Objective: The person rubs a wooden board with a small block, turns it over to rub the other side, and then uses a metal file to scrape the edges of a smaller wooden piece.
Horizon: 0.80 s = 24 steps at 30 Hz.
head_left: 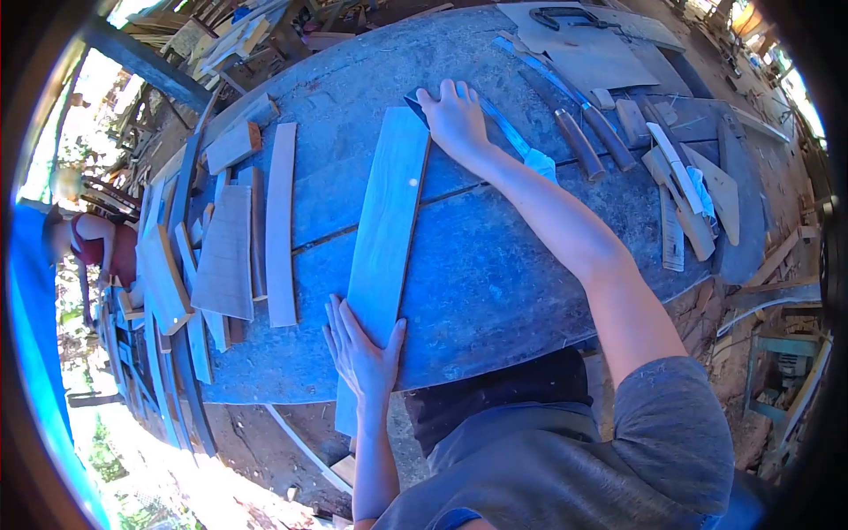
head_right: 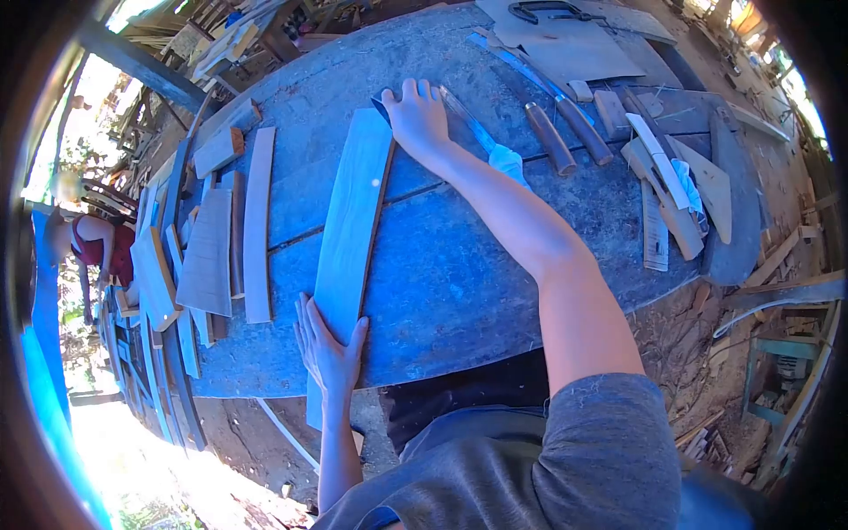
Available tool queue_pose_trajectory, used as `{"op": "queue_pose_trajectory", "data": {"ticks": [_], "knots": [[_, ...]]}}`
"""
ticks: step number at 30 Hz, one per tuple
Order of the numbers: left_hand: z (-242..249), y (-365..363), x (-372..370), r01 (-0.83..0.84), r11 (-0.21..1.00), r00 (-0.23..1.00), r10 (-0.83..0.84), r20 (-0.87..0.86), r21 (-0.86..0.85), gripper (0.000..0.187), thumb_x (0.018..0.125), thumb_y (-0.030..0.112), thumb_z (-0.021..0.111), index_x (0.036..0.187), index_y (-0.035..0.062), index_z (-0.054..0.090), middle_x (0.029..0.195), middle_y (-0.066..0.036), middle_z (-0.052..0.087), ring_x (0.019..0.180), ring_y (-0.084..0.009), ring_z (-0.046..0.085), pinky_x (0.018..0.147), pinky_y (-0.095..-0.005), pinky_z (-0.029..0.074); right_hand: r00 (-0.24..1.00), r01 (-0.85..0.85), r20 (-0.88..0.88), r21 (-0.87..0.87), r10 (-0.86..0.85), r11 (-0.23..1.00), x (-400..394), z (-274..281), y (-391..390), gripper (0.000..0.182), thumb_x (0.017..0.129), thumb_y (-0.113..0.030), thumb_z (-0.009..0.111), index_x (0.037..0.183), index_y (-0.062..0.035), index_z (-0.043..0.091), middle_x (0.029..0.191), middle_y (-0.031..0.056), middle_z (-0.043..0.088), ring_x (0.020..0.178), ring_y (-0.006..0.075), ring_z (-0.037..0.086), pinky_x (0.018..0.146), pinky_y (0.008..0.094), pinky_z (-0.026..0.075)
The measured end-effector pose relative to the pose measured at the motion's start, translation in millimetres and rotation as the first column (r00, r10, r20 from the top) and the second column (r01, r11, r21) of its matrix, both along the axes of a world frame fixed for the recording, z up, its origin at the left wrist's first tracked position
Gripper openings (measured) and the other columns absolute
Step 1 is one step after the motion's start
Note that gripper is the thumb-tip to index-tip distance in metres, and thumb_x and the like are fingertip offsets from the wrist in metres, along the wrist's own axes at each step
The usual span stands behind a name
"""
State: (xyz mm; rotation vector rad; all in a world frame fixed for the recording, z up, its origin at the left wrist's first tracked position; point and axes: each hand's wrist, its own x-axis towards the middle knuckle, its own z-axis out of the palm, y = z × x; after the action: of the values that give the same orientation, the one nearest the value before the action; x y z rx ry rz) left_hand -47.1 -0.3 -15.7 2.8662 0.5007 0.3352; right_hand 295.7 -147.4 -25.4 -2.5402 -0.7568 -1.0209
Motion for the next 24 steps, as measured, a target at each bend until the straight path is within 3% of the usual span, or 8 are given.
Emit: {"op": "queue_pose_trajectory", "data": {"ticks": [2, 7, 10, 11, 13, 18, 22, 24], "knots": [[1, -2, 2, -0.006, 1.000, 1.000, 0.006, 0.015, -0.010, 0.098, 0.081, 0.057, 0.072, 0.144, -0.0075, 0.033, 0.152, -0.028, 0.035, 0.143, -0.0409, 0.032, 0.118, -0.0540, 0.023, 1.000, 0.005, 0.007, 0.026, -0.005, 1.000, -16, 3, 7, 0.025, 0.088, -0.009, 0.054, 0.112, -0.0073, 0.059, 0.096, 0.0158, 0.055, 0.093, 0.0346, 0.055, 0.078, 0.0471, 0.044], [3, -3, 3, -0.016, 1.000, 1.000, 0.016, -0.005, -0.020, 0.099, 0.080, 0.057, 0.071, 0.144, -0.0076, 0.033, 0.152, -0.029, 0.035, 0.143, -0.0409, 0.032, 0.118, -0.0535, 0.023, 0.858, -0.483, -0.171, 0.057, 0.485, 0.874, -163, 1, 5, 0.031, 0.086, -0.009, 0.058, 0.117, -0.0081, 0.060, 0.088, 0.0124, 0.052, 0.087, 0.0325, 0.056, 0.073, 0.0479, 0.045], [4, -1, 2, -0.009, 1.000, 1.000, 0.009, -0.017, -0.028, 0.099, 0.080, 0.058, 0.071, 0.144, -0.0079, 0.033, 0.152, -0.029, 0.034, 0.143, -0.0407, 0.032, 0.118, -0.0534, 0.022, 0.850, -0.510, -0.162, -0.009, 0.502, 0.860, -140, 13, 4, 0.027, 0.088, -0.011, 0.057, 0.114, -0.0107, 0.061, 0.089, 0.0124, 0.054, 0.089, 0.0327, 0.057, 0.074, 0.0469, 0.046], [4, -1, 1, -0.018, 0.999, 0.999, 0.017, -0.027, -0.027, 0.099, 0.080, 0.058, 0.071, 0.144, -0.0079, 0.033, 0.152, -0.029, 0.034, 0.143, -0.0407, 0.032, 0.118, -0.0534, 0.022, 0.805, -0.371, -0.433, 0.166, 0.406, 0.914, -114, 25, 8, 0.024, 0.089, -0.014, 0.056, 0.112, -0.0127, 0.061, 0.095, 0.0139, 0.055, 0.094, 0.0335, 0.056, 0.075, 0.0457, 0.047], [5, 0, 2, -0.006, 1.000, 1.000, 0.006, -0.025, -0.027, 0.099, 0.081, 0.057, 0.071, 0.144, -0.0082, 0.032, 0.152, -0.029, 0.034, 0.144, -0.0406, 0.031, 0.118, -0.0537, 0.022, 0.976, -0.170, -0.132, 0.028, 0.172, 0.985, -35, 6, 18, 0.022, 0.088, -0.017, 0.056, 0.109, -0.0110, 0.061, 0.099, 0.0154, 0.056, 0.096, 0.0347, 0.055, 0.077, 0.0457, 0.047], [3, 1, 1, -0.022, 0.999, 0.999, 0.021, -0.025, -0.047, 0.100, 0.081, 0.057, 0.071, 0.144, -0.0088, 0.032, 0.153, -0.028, 0.034, 0.144, -0.0404, 0.030, 0.118, -0.0541, 0.022, 0.998, -0.054, -0.013, -0.009, 0.054, 0.999, -40, 4, 38, 0.027, 0.085, -0.010, 0.056, 0.111, -0.0030, 0.060, 0.099, 0.0140, 0.056, 0.094, 0.0338, 0.054, 0.082, 0.0427, 0.047], [1, 0, 2, -0.015, 0.999, 1.000, 0.015, -0.022, -0.033, 0.099, 0.081, 0.057, 0.070, 0.144, -0.0093, 0.033, 0.153, -0.028, 0.033, 0.144, -0.0399, 0.030, 0.118, -0.0542, 0.021, 0.853, -0.505, -0.202, -0.089, 0.481, 0.858, -172, 3, 35, 0.037, 0.084, -0.014, 0.055, 0.119, -0.0029, 0.057, 0.093, 0.0130, 0.053, 0.091, 0.0318, 0.054, 0.080, 0.0443, 0.046], [2, 0, 1, -0.012, 0.999, 0.999, 0.012, -0.030, -0.030, 0.099, 0.081, 0.057, 0.070, 0.144, -0.0092, 0.033, 0.153, -0.028, 0.033, 0.144, -0.0399, 0.030, 0.118, -0.0542, 0.021, 0.818, -0.559, -0.180, -0.025, 0.546, 0.829, -191, 3, 32, 0.035, 0.084, -0.015, 0.055, 0.118, -0.0047, 0.058, 0.092, 0.0123, 0.054, 0.090, 0.0315, 0.055, 0.080, 0.0448, 0.046]]}}
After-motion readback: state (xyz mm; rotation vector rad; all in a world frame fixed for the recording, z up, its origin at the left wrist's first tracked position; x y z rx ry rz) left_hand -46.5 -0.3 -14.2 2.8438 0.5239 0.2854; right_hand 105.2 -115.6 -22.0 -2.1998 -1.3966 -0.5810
